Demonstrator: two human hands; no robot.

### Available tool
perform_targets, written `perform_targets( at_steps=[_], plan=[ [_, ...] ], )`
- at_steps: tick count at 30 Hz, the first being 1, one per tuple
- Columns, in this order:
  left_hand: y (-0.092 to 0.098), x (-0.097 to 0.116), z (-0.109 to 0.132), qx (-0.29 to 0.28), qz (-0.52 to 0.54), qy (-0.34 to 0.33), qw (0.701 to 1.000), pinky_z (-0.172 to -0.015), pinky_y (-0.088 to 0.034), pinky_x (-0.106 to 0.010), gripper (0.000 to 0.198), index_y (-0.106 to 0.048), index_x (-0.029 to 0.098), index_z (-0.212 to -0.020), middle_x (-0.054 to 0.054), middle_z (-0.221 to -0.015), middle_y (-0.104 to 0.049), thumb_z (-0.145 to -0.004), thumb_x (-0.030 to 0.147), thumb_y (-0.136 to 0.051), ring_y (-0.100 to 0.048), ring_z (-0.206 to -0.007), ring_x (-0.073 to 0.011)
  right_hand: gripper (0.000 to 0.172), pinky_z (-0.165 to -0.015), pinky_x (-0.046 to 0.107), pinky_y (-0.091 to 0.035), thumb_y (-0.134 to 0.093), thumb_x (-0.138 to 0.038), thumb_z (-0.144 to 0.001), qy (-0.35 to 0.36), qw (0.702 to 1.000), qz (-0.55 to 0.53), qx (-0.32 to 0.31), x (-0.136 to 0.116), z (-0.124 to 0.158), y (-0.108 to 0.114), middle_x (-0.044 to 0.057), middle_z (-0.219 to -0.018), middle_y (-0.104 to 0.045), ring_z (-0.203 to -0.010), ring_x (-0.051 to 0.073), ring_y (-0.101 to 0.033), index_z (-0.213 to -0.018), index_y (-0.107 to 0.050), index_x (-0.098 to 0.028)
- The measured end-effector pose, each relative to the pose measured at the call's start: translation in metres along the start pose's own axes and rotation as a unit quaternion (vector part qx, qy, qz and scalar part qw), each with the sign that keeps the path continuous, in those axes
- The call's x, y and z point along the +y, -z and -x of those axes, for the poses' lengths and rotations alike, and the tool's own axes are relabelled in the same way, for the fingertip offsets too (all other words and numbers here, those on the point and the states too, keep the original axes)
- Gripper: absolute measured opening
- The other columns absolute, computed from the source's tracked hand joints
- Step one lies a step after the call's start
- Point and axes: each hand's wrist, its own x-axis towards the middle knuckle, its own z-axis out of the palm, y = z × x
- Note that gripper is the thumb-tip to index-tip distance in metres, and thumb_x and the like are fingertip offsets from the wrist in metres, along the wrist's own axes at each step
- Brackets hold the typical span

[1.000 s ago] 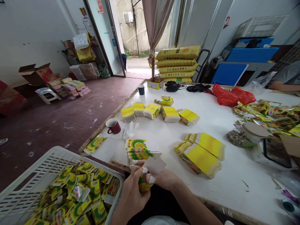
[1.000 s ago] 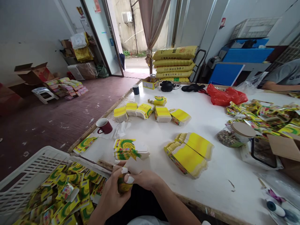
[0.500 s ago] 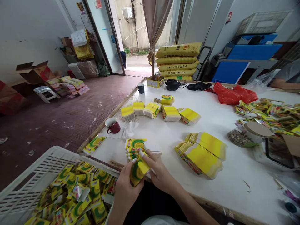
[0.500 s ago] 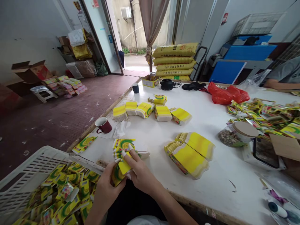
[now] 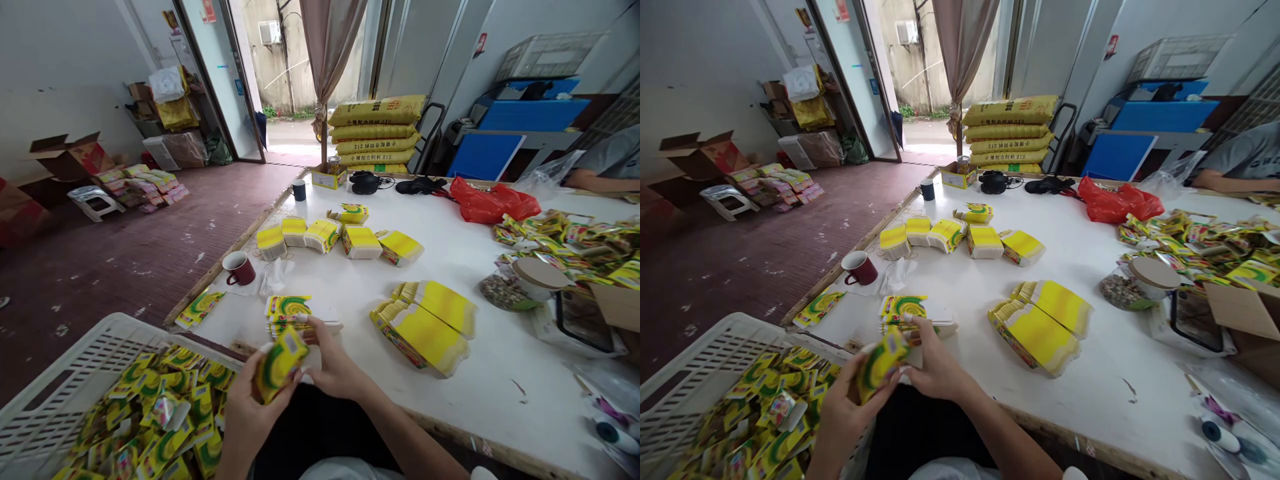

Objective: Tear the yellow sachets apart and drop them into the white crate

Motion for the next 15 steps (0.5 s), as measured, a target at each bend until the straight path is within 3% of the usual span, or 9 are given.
perform_targets(
  at_steps=[3,4,6,9,10,12,15],
  plan=[
    [0.028,-0.034,0.004,0.216,0.142,0.053,0.965,-0.09,-0.063,-0.042,0.043,-0.062,0.027,-0.116,-0.006,-0.113,-0.073,-0.082,0.053,-0.069,-0.073,-0.103,-0.0254,0.043,-0.099,0.043,-0.048,-0.068,-0.019,-0.085,-0.038,0.989,0.118,0.084,0.017,-0.016,0.004,0.012,-0.121,-0.062,-0.112,0.026,-0.059,-0.127,-0.054,-0.02],
    [0.036,-0.044,0.005,0.227,0.194,0.061,0.952,-0.096,-0.06,-0.046,0.04,-0.062,0.029,-0.116,-0.007,-0.121,-0.071,-0.09,0.059,-0.054,-0.07,-0.113,-0.0262,0.035,-0.1,0.043,-0.048,-0.066,-0.017,-0.087,-0.06,0.977,0.179,0.099,0.022,-0.022,0.006,0.012,-0.119,-0.063,-0.112,0.027,-0.058,-0.121,-0.059,-0.019],
    [0.043,-0.059,0.007,0.199,0.279,0.116,0.932,-0.103,-0.057,-0.051,0.051,-0.064,0.029,-0.106,-0.01,-0.128,-0.067,-0.095,0.068,-0.033,-0.065,-0.124,-0.0281,0.03,-0.098,0.044,-0.047,-0.066,-0.014,-0.086,-0.105,0.948,0.286,0.089,0.03,-0.032,0.009,0.015,-0.116,-0.064,-0.11,0.03,-0.057,-0.116,-0.064,-0.017],
    [0.023,-0.061,0.006,0.189,0.29,0.226,0.91,-0.109,-0.051,-0.055,0.048,-0.063,0.028,-0.112,-0.014,-0.14,-0.06,-0.092,0.067,-0.044,-0.055,-0.137,-0.0325,0.025,-0.093,0.042,-0.047,-0.068,-0.01,-0.084,-0.142,0.925,0.35,0.044,0.038,-0.039,0.008,0.014,-0.111,-0.065,-0.106,0.03,-0.057,-0.108,-0.067,-0.017],
    [0.011,-0.057,0.002,0.183,0.263,0.22,0.921,-0.111,-0.048,-0.055,0.046,-0.06,0.028,-0.121,-0.014,-0.147,-0.056,-0.091,0.062,-0.053,-0.05,-0.141,-0.0325,0.024,-0.092,0.04,-0.047,-0.067,-0.008,-0.084,-0.142,0.924,0.353,0.037,0.04,-0.039,0.007,0.013,-0.11,-0.065,-0.105,0.03,-0.057,-0.105,-0.067,-0.018],
    [-0.013,-0.049,-0.01,0.166,0.181,0.139,0.959,-0.117,-0.043,-0.051,0.056,-0.054,0.027,-0.135,-0.013,-0.155,-0.048,-0.087,0.052,-0.066,-0.044,-0.146,-0.0314,0.022,-0.092,0.038,-0.046,-0.066,-0.006,-0.083,-0.14,0.923,0.358,0.028,0.042,-0.039,0.007,0.011,-0.107,-0.066,-0.104,0.028,-0.057,-0.101,-0.067,-0.019],
    [-0.04,-0.045,-0.032,0.052,0.042,-0.002,0.998,-0.121,-0.036,-0.051,0.053,-0.06,0.023,-0.133,-0.014,-0.152,-0.053,-0.086,0.047,-0.069,-0.044,-0.146,-0.032,0.022,-0.09,0.038,-0.046,-0.068,-0.007,-0.082,-0.144,0.918,0.368,0.021,0.043,-0.04,0.009,0.01,-0.105,-0.066,-0.102,0.027,-0.058,-0.1,-0.067,-0.02]
  ],
)
